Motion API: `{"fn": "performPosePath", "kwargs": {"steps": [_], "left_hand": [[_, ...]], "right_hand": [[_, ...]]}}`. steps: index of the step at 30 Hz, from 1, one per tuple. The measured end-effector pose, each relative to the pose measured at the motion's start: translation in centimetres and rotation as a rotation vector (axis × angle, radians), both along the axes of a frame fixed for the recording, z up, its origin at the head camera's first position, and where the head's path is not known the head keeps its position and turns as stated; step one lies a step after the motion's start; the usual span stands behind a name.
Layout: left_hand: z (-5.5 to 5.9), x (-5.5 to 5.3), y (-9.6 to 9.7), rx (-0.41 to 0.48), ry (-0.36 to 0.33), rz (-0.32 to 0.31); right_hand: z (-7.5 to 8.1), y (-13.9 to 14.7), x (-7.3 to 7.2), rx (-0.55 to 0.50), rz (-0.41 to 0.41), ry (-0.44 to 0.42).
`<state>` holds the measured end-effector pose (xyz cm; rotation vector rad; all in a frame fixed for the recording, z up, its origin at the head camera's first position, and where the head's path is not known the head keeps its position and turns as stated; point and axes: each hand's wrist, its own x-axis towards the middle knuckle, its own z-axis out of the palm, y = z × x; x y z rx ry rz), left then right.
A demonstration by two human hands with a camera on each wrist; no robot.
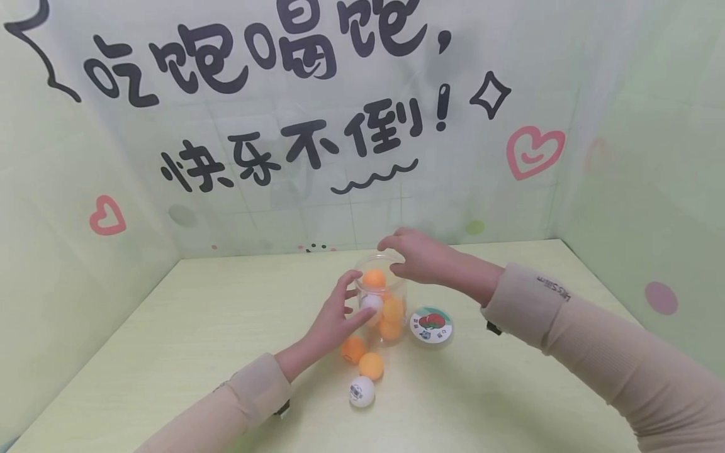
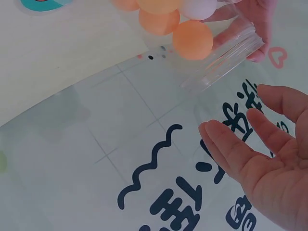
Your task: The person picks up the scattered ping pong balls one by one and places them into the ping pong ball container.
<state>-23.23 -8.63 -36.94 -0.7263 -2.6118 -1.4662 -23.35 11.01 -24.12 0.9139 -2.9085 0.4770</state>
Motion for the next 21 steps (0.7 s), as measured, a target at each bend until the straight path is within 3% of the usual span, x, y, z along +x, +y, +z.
{"fn": "performPosePath", "kwargs": {"steps": [5,12,17,21], "left_hand": [[-0.1,0.0,0.0,-0.002,-0.002,-0.001],[0.1,0.0,0.0,-0.003,-0.007,-0.004],[0.2,0.2,0.0,0.001,-0.011,-0.01],[0.2,0.2,0.0,0.007,-0.017,-0.01]], "right_hand": [[-0.7,0.5,-0.3,-0.033,0.013,-0.009],[-4.2,1.9,-1.5,-0.196,0.084,-0.119],[-6.9,2.9,-2.3,-0.379,0.096,-0.166],[-9.0,3.3,-2.7,-0.557,0.106,-0.252]]}}
